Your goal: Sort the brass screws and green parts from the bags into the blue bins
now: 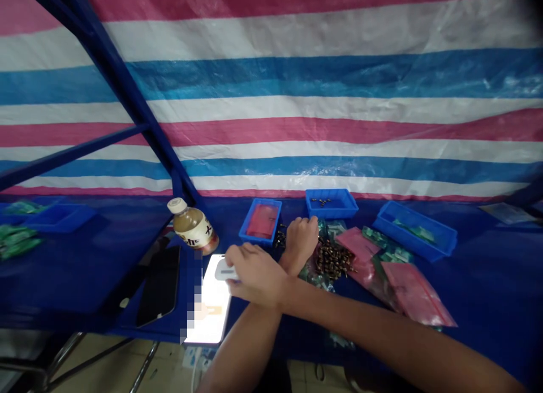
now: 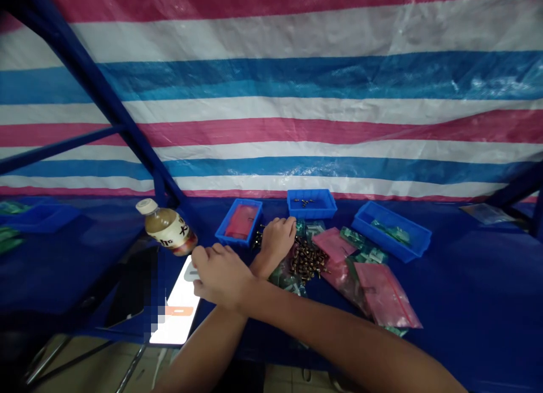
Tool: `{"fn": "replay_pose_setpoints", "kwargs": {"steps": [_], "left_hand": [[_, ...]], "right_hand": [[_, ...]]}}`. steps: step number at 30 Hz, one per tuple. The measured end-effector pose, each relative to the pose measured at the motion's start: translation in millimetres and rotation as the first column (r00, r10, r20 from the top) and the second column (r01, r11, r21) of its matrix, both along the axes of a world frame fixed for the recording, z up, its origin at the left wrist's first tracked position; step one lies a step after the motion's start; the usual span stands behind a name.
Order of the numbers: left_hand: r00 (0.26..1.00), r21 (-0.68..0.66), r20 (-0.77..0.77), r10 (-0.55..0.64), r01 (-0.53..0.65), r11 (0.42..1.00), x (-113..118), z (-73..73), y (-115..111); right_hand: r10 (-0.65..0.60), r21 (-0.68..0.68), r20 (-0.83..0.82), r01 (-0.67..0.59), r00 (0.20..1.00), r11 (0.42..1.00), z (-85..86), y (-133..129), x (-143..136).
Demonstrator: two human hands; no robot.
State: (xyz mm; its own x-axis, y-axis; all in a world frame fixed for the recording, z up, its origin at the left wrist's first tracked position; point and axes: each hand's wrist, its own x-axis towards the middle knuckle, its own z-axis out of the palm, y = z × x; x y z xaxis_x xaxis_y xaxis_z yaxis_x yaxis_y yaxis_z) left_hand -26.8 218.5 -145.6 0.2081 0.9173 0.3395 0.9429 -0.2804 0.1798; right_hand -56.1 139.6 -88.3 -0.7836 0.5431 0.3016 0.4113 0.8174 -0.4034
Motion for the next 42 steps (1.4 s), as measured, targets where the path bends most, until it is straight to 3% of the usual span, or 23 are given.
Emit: {"fn": "replay_pose_setpoints", "kwargs": {"steps": [3, 6, 17, 23, 27, 34, 42], "left_hand": [[1.000, 0.005, -0.016, -0.009, 0.009, 1.000, -1, 1.5, 0], [1.000, -0.008, -0.016, -0.016, 0.015, 1.000, -1, 1.9, 1], [1.000, -0.044, 0.003, 0.001, -0.001, 0.999, 1, 2.0, 1], [1.000, -0.025, 0.023, 0.011, -0.011, 1.000, 2, 2.0, -1], [0.999, 0.004, 0.035, 0.014, -0.014, 1.000, 2, 1.6, -3], [0.999, -0.002, 0.025, 0.026, -0.026, 1.000, 1, -0.5, 0], [1.000, 0.005, 0.019, 0.025, -0.025, 1.000, 2, -3.9, 1]], "right_hand": [[0.017, -0.002, 0.017, -0.017, 1.000, 1.000, -12.1, 4, -19], [0.006, 0.001, 0.023, -0.006, 1.000, 1.000, -19.1, 4, -21], [0.029, 0.042, 0.087, -0.032, 0.996, 0.999, -18.6, 0, -22], [0.001, -0.058, -0.077, -0.005, 0.997, 0.998, -14.6, 7, -1], [0.059, -0.054, -0.020, -0.060, 0.998, 0.997, -19.7, 10, 10], [0.160, 0.023, 0.085, -0.162, 0.983, 0.986, -22.9, 4, -2], [0.187, 0.023, 0.052, -0.189, 0.981, 0.982, -26.7, 6, -7]]}}
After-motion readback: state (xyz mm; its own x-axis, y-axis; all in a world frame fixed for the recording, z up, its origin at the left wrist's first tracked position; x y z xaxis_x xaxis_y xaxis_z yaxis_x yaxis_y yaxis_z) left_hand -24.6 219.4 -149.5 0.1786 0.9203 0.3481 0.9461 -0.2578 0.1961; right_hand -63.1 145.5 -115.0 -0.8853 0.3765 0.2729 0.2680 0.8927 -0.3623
